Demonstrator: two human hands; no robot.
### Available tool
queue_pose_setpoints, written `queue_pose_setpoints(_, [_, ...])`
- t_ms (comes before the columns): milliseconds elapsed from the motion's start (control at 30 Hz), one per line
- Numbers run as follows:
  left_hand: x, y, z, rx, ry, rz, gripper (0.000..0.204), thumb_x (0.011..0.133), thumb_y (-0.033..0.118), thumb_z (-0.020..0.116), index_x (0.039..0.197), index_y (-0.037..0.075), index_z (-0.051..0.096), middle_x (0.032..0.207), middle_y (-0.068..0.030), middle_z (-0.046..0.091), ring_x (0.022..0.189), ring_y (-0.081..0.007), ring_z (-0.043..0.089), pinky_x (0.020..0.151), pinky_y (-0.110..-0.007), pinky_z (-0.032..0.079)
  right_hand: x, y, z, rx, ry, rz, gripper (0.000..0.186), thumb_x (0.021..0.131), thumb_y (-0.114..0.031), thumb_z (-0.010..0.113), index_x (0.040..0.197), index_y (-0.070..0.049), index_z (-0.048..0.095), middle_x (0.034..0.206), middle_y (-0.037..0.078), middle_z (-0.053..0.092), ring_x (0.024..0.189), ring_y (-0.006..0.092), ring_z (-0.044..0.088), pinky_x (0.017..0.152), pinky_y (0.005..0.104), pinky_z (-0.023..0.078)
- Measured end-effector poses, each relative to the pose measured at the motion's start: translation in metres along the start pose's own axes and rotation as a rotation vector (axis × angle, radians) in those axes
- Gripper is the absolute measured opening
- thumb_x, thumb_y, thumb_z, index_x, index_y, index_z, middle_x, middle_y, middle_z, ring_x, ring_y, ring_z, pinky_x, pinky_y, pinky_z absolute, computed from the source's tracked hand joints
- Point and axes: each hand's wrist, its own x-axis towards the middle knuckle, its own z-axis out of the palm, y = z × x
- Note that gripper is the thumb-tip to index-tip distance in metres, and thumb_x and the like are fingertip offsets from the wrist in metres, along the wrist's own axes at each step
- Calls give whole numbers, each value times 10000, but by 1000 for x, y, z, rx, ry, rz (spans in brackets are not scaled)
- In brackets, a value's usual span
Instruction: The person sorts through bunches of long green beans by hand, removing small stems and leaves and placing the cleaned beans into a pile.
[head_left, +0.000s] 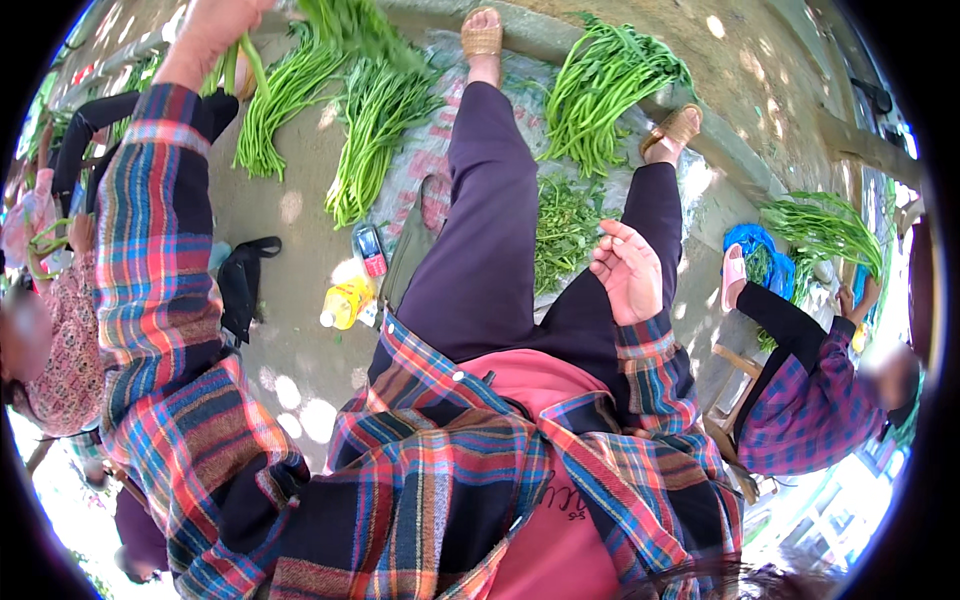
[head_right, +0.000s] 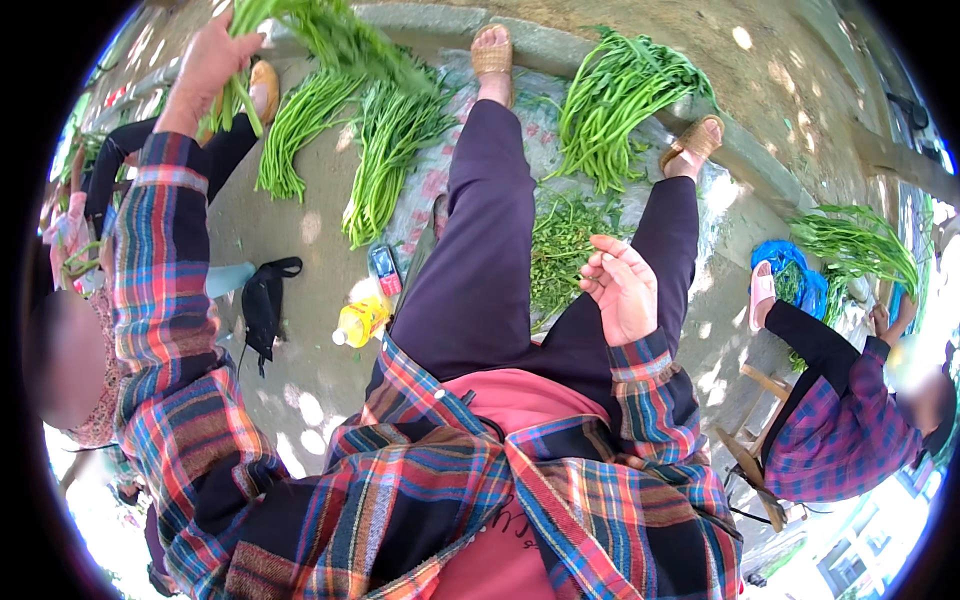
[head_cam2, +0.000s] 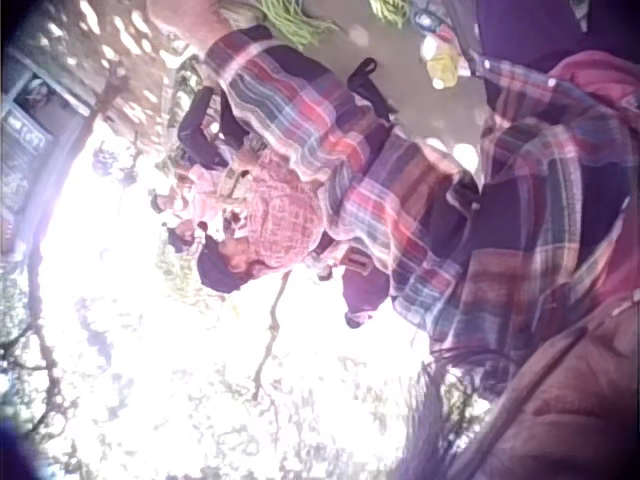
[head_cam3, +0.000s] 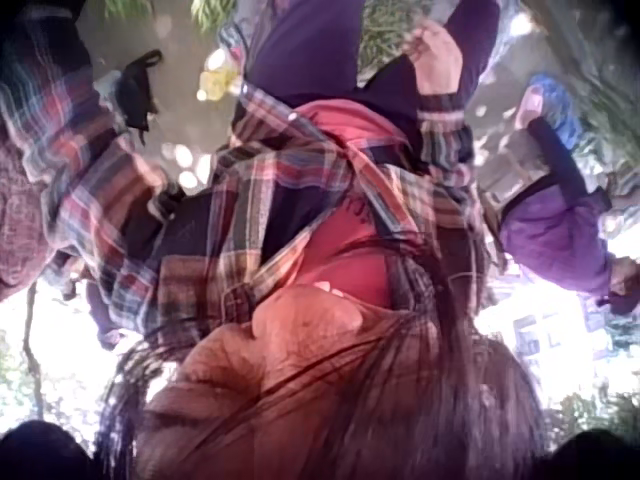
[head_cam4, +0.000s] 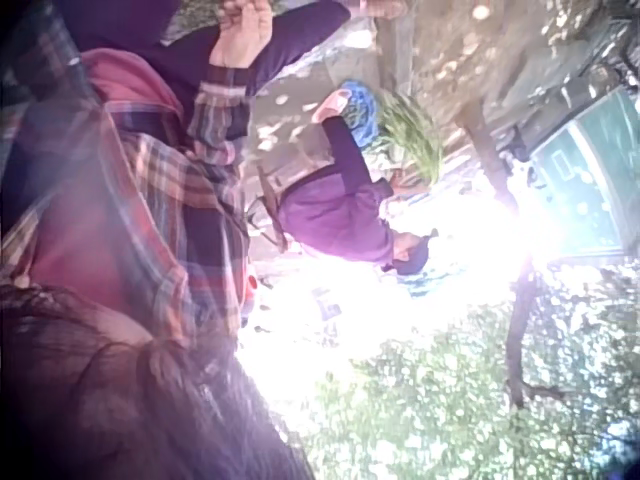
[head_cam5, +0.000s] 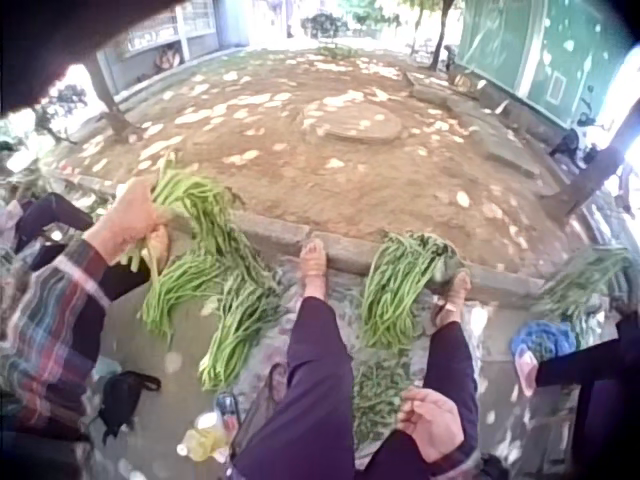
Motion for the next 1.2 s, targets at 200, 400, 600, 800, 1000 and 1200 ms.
queue_pose_setpoints(200, [-32,32,-5,-216,140,132,319,687,77,602,988,-24,571,693,-50,575,585,-123,513,548,-279,417,-1,2,6,-48,71,50,230,874,-69,504,1088,6,538,826,27,582,749,122,583,673,259,504])
queue_pose_setpoints(400, [-79,-112,172,-5,59,32,346,783,234,596,1077,81,498,838,-191,637,802,-375,617,707,-449,497,3,8,22,-118,154,131,231,880,-72,502,1095,10,527,829,30,573,749,123,576,675,264,504])
queue_pose_setpoints(600, [-193,-196,326,240,-372,-442,336,790,98,489,1120,109,424,990,-137,609,923,-343,596,743,-543,443,6,8,22,-223,192,205,229,885,-83,505,1088,19,529,816,40,574,739,131,576,668,264,501])
queue_pose_setpoints(800, [-204,-175,326,408,-353,-456,470,780,58,531,1225,108,390,1016,-111,559,970,-305,554,778,-523,428,20,19,13,-199,237,262,215,881,-86,509,1074,2,545,806,36,585,728,132,585,663,270,508])
queue_pose_setpoints(1000, [-192,-162,316,432,-437,-560,731,663,83,649,1320,188,345,1076,-129,479,1051,-343,467,823,-538,398,25,27,22,-226,230,332,207,884,-39,474,1067,8,559,813,42,591,723,140,602,654,268,518])
queue_pose_setpoints(1200, [-188,-158,295,445,-512,-707,953,630,218,724,1410,266,178,1280,-120,391,1196,-313,397,868,-543,408,19,26,3,-148,197,259,213,888,-60,485,1075,6,564,824,45,602,729,131,599,655,255,516])
